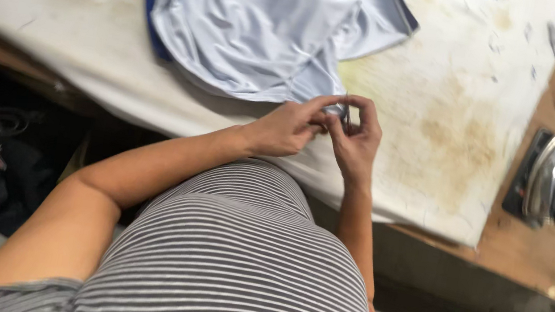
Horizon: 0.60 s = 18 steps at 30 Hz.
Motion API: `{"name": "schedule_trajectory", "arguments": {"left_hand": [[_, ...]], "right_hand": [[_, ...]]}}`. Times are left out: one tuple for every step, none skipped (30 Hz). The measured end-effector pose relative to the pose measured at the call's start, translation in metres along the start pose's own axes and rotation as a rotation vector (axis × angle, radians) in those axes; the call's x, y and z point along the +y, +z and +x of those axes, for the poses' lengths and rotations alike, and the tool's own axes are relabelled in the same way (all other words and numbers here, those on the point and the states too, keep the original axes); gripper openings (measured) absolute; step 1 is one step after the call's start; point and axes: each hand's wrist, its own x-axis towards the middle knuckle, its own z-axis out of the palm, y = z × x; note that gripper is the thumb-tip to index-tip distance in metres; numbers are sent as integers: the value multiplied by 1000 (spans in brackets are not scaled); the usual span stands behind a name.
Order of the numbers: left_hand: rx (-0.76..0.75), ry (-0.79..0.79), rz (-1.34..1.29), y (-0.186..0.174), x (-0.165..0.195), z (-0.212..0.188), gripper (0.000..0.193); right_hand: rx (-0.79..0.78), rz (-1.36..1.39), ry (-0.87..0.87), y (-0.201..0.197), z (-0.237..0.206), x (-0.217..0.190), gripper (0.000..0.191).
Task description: The person folds a blue athletic shirt, places it into a clear plastic bag, and sets it aside. Then the person uses a small pair of scissors to trim loose threads from the collar and sleeve edges of a white athletic shirt with blue trim.
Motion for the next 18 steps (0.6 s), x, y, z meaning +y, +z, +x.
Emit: {"name": "schedule_trajectory", "arguments": {"left_hand": [[-38,-32,-12,-5,-3,3,63],[-29,-49,60,-14,-6,3,63],[-27,-66,130,-25,-11,3,62],[-30,-80,200,-37,-16,4,62],[135,44,518,-56,-23,1,53],[293,168,833,-75,-30,-7,46],[437,-56,1053,-96,-39,-16,41],[591,-88,1385,-117,-47,-25,64],[689,-169,1413,-136,-54,-37,78],[616,-359,1245,-155,-59,-47,74],[536,-537,1066,-170,-61,-53,70],[503,-472,951,-186,-58,-59,44],[471,-408,837,-196,-51,-61,18],[502,-270,901,-202,-40,-60,19],[532,-121,964,-214,-23,-58,20],[529,70,937,-224,-2,-52,19],[521,254,901,-230,22,-49,20],[379,156,678,-234,48,-48,23]], "right_hand": [[-60,-29,55,0,2,2,20],[-116,-60,107,-1,4,4,26],[-129,-222,86,-3,5,6,17],[-133,-385,59,-5,6,8,9],[-94,-428,4,-12,6,9,11],[-50,-472,-47,-22,5,10,13],[1,-473,-104,-36,5,10,12],[54,-473,-156,-55,5,7,12],[104,-414,-154,-74,5,6,10],[163,-357,-149,-92,3,5,9],[183,-421,-144,-108,5,3,6],[199,-486,-135,-122,6,0,7],[185,-581,-183,-134,10,-5,9],[174,-672,-234,-144,15,-11,11],[234,-634,-210,-158,17,-23,10],[320,-780,-395,-181,16,-43,8],[429,-871,-574,-202,13,-61,7],[530,-982,-596,-228,9,-82,7]]}}
